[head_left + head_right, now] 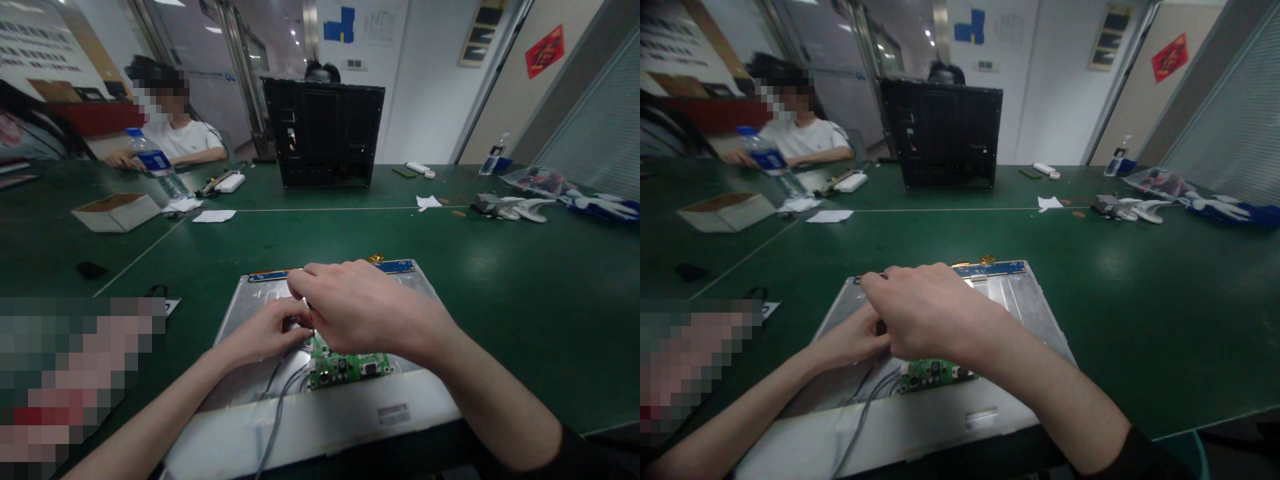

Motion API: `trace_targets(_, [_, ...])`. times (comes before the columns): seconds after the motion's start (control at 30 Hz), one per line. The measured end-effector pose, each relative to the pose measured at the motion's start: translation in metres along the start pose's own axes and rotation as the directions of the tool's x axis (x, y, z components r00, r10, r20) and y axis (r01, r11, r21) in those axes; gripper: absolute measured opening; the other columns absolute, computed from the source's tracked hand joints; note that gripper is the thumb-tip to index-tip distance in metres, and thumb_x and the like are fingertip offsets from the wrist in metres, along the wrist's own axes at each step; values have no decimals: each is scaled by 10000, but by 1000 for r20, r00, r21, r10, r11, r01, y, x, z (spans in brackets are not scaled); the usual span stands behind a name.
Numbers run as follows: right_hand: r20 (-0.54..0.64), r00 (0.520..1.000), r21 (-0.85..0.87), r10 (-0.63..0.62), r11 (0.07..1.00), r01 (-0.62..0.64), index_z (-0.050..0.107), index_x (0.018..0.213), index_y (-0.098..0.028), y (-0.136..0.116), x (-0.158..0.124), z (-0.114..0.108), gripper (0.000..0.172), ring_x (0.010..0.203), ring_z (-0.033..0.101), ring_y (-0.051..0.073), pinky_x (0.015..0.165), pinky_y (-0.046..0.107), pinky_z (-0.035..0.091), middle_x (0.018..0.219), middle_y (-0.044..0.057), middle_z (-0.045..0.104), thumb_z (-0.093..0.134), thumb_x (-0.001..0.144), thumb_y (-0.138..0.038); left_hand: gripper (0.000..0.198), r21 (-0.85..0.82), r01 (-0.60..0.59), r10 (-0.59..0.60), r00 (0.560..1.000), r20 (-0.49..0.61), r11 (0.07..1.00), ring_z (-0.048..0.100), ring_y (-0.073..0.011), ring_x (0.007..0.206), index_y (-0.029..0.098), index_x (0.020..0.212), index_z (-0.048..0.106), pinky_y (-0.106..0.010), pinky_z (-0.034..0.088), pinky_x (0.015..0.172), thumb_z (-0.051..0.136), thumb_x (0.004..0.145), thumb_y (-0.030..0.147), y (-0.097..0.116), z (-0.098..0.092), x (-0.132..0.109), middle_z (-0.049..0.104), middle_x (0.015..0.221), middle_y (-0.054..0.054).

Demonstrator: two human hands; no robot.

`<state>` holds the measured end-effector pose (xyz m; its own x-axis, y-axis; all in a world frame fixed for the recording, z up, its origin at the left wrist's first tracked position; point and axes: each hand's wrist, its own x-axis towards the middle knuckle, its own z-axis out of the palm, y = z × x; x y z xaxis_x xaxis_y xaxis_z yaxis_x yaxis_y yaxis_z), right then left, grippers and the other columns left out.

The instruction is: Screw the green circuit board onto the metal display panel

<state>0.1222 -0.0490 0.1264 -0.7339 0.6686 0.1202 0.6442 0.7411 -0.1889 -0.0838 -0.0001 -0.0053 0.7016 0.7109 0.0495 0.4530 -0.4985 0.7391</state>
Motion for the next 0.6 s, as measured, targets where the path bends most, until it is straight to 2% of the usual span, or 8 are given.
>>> trace_targets(0.23, [-24,1000,-29,1,1000,-1,556,1102,-158,2,1,2,181,770,627,173,553,280,313,947,75,701,591,925,-165,141,-3,-29,29,1000,-6,1000,620,-209,767,193,854,699,-332,506,768,585,820,268,-1,0,0,715,825,-28])
trace_targets(0.4, [-43,999,-55,15,998,-17,573,1097,-156,1,1,3,153,712,638,172,513,285,273,892,68,716,584,952,-206,136,-5,-29,29,1000,11,1000,628,-210,768,192,876,693,-337,515,768,585,822,254,0,-1,2,725,840,-32])
trace_targets(0.6, [-84,991,-132,108,984,-119,630,1056,-168,2,3,5,162,680,671,187,511,289,259,818,60,733,605,979,-308,79,-19,-9,9,1000,7,1000,652,-212,772,186,821,657,-326,521,717,608,823,249,1,-1,1,730,830,-33])
